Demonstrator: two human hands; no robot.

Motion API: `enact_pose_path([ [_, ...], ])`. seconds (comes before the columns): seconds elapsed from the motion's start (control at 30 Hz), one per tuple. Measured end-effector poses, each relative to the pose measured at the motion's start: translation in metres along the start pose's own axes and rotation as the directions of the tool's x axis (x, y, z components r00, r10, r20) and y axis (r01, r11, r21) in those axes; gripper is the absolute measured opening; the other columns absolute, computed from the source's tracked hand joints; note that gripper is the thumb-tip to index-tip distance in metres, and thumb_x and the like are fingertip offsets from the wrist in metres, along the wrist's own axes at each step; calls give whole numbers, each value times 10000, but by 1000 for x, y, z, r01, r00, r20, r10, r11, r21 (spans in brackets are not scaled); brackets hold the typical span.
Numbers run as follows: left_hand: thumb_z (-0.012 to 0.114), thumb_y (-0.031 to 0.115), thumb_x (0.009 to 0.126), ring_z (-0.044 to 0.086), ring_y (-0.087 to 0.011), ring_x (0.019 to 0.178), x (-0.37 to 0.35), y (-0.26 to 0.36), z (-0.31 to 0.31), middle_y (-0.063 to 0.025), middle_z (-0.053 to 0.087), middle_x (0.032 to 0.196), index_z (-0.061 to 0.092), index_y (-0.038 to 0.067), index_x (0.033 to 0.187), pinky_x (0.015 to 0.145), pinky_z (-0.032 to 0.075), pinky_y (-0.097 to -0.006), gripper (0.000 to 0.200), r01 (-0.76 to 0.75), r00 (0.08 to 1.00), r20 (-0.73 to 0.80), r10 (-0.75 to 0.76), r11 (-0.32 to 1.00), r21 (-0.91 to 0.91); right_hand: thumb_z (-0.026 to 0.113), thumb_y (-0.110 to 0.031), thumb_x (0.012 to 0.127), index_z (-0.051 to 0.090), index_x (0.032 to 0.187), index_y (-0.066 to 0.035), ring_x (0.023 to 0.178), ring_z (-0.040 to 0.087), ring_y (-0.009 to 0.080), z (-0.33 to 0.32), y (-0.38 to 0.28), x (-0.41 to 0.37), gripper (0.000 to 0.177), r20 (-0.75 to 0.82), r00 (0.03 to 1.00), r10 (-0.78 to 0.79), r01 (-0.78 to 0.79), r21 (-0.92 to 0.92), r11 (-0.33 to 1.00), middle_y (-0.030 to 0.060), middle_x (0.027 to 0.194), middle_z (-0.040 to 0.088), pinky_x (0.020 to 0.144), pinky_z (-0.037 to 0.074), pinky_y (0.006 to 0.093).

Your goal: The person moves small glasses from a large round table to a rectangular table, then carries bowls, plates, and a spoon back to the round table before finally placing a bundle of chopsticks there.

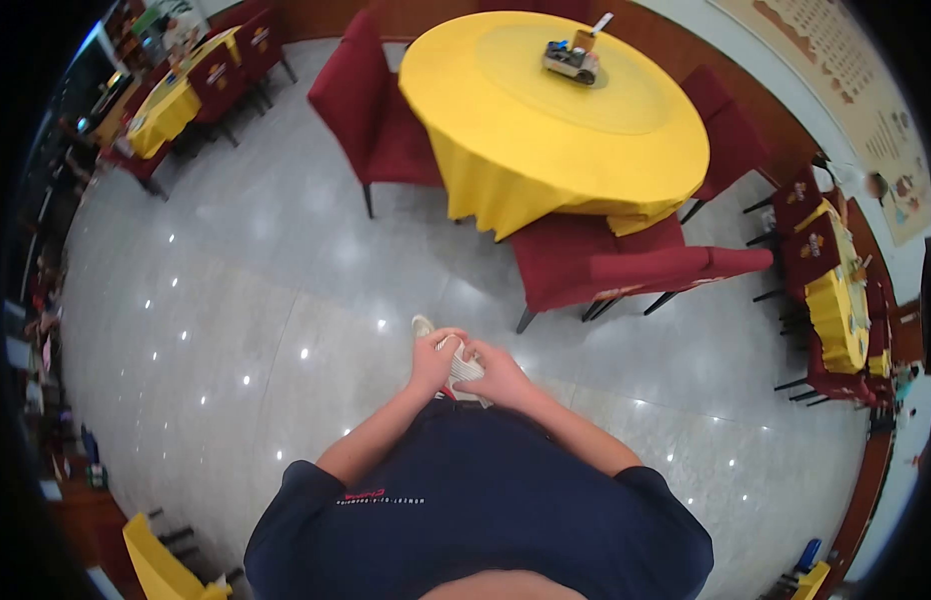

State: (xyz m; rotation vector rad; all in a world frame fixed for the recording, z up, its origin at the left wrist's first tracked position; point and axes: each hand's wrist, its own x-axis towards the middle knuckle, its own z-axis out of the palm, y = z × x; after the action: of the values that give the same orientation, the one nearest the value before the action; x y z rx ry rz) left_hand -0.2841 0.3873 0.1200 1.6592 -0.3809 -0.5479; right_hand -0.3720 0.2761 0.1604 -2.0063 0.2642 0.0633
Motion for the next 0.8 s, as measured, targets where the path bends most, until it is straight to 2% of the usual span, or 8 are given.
enact_pose_path([
  [0.1, 478, 75, 739, 555, -123, 722, 59, -8, 3, -82, 611, 742, 608, -18, 783, 675, 429, -244, 165, 15, 992, 127, -15, 1000, 2, 692, -197, 608, 428, 864, -81, 706, 586, 251, -12, 5, 28, 386, -92, 988, 121, -114, 77, 990, 156, 762, 589, 600, 433, 319],
  [0.23, 488, 92, 759, 530, -108, 720, 137, 22, 7, -71, 588, 732, 581, -10, 777, 678, 417, -248, 139, 8, 942, 336, 2, 1000, -28, 690, -160, 613, 425, 876, -71, 685, 598, 230, -42, 9, 88, 383, -253, 965, 76, -80, -8, 997, 143, 714, 597, 609, 448, 321],
  [0.3, 506, 130, 776, 511, -102, 762, 171, 25, 11, -44, 580, 758, 569, -2, 784, 716, 397, -236, 147, -4, 909, 417, 18, 999, -34, 690, -127, 611, 422, 877, -63, 642, 602, 190, -55, 10, 104, 383, -197, 951, 239, -215, 136, 967, 124, 681, 599, 582, 454, 297],
  [0.33, 514, 157, 784, 509, -104, 775, 190, 22, 16, -43, 577, 781, 566, 2, 806, 724, 393, -237, 165, -74, 876, 473, 93, 996, -58, 681, -87, 616, 413, 871, -49, 594, 594, 149, -61, 10, 113, 371, -267, 952, 152, -126, 112, 986, 111, 665, 599, 541, 449, 268],
  [0.4, 533, 225, 800, 509, -112, 804, 213, 21, 20, -38, 567, 850, 558, 21, 895, 707, 404, -244, 227, -198, 811, 554, 187, 979, -40, 674, -71, 619, 410, 866, -45, 581, 588, 142, -73, 12, 126, 363, -242, 932, 269, -226, 188, 956, 108, 663, 598, 529, 443, 258],
  [0.5, 547, 246, 789, 537, -147, 806, 262, 53, -3, -75, 577, 897, 541, 22, 949, 724, 415, -269, 276, 20, 782, 619, -73, 995, 93, 666, -21, 615, 406, 851, -33, 564, 568, 124, -88, 15, 149, 352, -222, 891, 397, -293, 387, 874, 106, 655, 590, 511, 432, 250],
  [0.63, 558, 294, 772, 552, -178, 843, 320, 27, -59, -104, 571, 953, 523, 18, 995, 730, 424, -279, 357, -68, 924, 382, -11, 979, 192, 640, 36, 609, 398, 840, -17, 556, 559, 129, -105, 67, 172, 338, -386, 824, 414, -266, 381, 885, 106, 650, 573, 471, 420, 248],
  [0.8, 541, 392, 728, 510, -316, 940, 313, -91, -158, -174, 550, 989, 531, 29, 992, 795, 406, -388, 449, 15, 952, 150, -266, 530, 848, 661, -2, 572, 461, 890, -1, 511, 565, 138, -165, 122, 220, 375, -436, 733, 522, -374, 383, 845, 110, 627, 572, 485, 461, 274],
])
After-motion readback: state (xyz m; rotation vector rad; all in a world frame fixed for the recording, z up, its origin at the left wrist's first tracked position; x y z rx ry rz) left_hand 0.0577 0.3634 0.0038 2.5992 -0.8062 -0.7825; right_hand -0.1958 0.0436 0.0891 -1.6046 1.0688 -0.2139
